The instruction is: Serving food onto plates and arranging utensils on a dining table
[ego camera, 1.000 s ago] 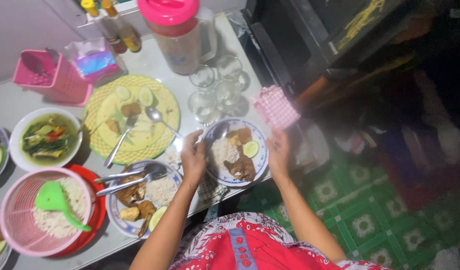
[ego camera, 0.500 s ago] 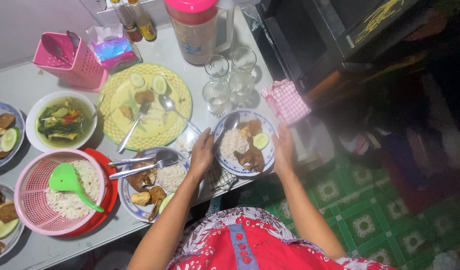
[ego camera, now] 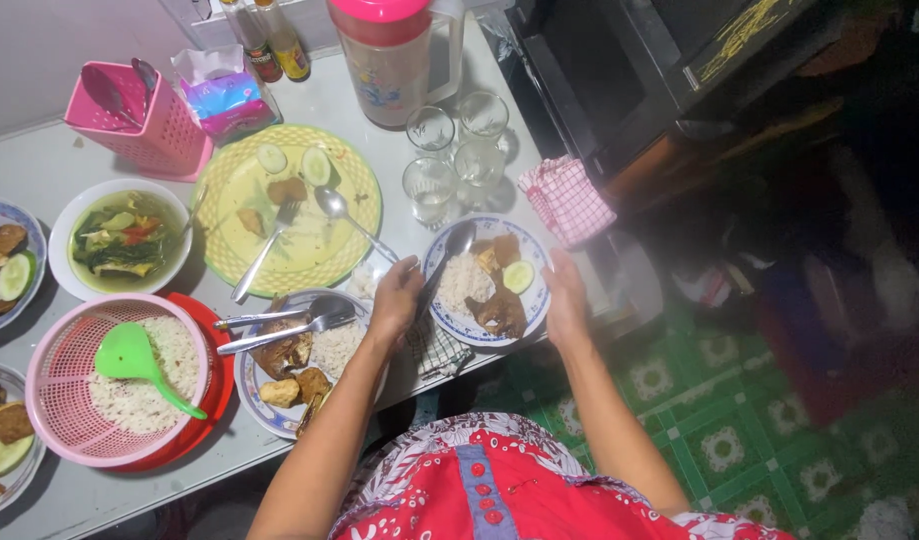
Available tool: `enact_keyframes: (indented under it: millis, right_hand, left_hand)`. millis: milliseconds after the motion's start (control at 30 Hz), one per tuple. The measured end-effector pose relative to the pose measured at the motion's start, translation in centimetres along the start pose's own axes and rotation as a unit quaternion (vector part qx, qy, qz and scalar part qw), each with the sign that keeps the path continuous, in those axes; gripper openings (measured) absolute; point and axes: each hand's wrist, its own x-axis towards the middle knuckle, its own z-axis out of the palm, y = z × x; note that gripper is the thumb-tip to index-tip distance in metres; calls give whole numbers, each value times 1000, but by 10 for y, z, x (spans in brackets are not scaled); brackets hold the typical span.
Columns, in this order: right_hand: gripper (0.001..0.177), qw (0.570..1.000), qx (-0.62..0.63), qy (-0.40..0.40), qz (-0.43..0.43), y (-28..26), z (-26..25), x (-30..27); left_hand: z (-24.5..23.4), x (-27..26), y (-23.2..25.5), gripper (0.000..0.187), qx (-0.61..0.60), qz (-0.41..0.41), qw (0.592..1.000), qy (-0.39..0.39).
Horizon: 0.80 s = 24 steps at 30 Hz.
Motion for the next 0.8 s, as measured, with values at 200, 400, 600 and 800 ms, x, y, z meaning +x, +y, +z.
enact_keyframes:
  millis: [200, 400, 600, 800]
  right_hand:
    - [54, 999, -35, -5, -7, 14, -10, 15]
    - [55, 999, -40, -19, -2, 7, -9, 15]
    - [57, 997, -64, -24, -39, 33, -32, 46]
    - [52, 994, -90, -30, -59, -49, 31, -8]
  left_hand:
    - [7, -5, -3, 65, 255, 97, 962, 16]
    - [2, -22, 22, 49, 221, 71, 972, 33]
    - [-4, -5, -6, 51, 187, 23, 981, 42]
    - [-11, -15, 19, 50, 90, 35, 994, 56]
